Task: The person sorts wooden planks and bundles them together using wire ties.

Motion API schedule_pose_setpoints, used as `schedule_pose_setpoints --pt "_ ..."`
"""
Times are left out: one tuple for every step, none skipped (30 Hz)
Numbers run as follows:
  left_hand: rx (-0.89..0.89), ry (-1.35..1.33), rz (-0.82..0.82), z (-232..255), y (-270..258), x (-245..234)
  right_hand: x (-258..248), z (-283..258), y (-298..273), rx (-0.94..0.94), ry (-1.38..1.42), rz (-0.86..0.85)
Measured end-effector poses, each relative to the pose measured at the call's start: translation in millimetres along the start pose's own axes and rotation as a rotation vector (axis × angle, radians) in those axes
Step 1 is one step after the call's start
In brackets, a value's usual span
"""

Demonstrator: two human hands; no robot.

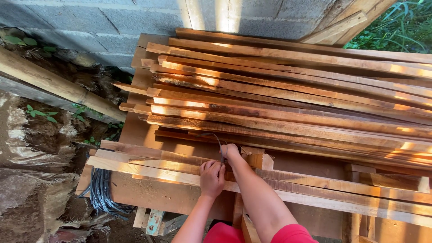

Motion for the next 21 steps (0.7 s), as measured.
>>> schedule_pose_setpoints --pt "0.000 -0.002 -0.002 0 -1 0 -1 8 -7 0.003 0.001 0.001" --pt "-0.027 -0.010 0.003 -1 -1 -1 -2 11 -15 -0.111 0.007 0.004" --pt "-0.047 -0.024 0.014 -1 4 1 -7 9 -19 -0.232 0.014 0.014" --pt "-0.039 -0.029 0.017 -2 6 4 -15 -7 -37 -0.237 0.015 0.022" --pt "-0.046 -0.021 0.019 -4 1 5 -20 -20 -60 -0.330 -0.046 0.029" --pt "-0.053 -0.013 0.021 -7 -3 6 -23 -33 -84 -0.423 -0.108 0.036" --pt "-0.049 -0.018 0.016 -6 -2 6 -27 -31 -92 -0.419 -0.106 0.042" --pt "-0.064 -0.028 0.013 -7 -1 6 -31 -28 -100 -0.374 -0.171 0.049" --pt "-0.080 -0.037 0.014 -7 0 6 -34 -26 -108 -0.331 -0.237 0.054" --pt "-0.079 -0.042 0.012 -6 -2 6 -39 -26 -120 -0.329 -0.238 0.058" --pt "-0.070 -0.041 0.024 -7 -2 6 -42 -28 -131 -0.329 -0.316 0.048" --pt "-0.061 -0.041 0.036 -7 -2 5 -45 -29 -142 -0.329 -0.394 0.038" --pt "-0.056 -0.044 0.037 -6 -2 6 -47 -26 -139 -0.331 -0.392 0.043" --pt "-0.054 -0.033 0.052 -6 -2 6 -49 -22 -136 -0.335 -0.366 0.012" --pt "-0.052 -0.021 0.065 -6 -3 5 -48 -19 -134 -0.340 -0.339 -0.022" --pt "-0.048 -0.021 0.066 -5 -3 5 -48 -17 -131 -0.342 -0.336 -0.019" --pt "-0.066 -0.032 0.058 -5 -3 4 -47 -17 -128 -0.374 -0.278 -0.054" --pt "-0.084 -0.044 0.050 -6 -2 4 -46 -17 -125 -0.405 -0.220 -0.089" --pt "-0.080 -0.045 0.052 -5 -2 5 -46 -17 -121 -0.408 -0.219 -0.085" --pt "-0.089 -0.043 0.064 -6 -1 5 -46 -17 -117 -0.411 -0.154 -0.100" --pt "-0.102 -0.040 0.075 -6 -1 4 -44 -16 -113 -0.411 -0.090 -0.119"
Point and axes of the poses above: each hand's wrist, its own y-axis towards the middle knuckle, its own x-axis out of the palm, z = x × y, the point moved 4 cm from there along y, towards the middle knuckle, and after that the axes turned 11 degrees about y, right-handed, at the moved point
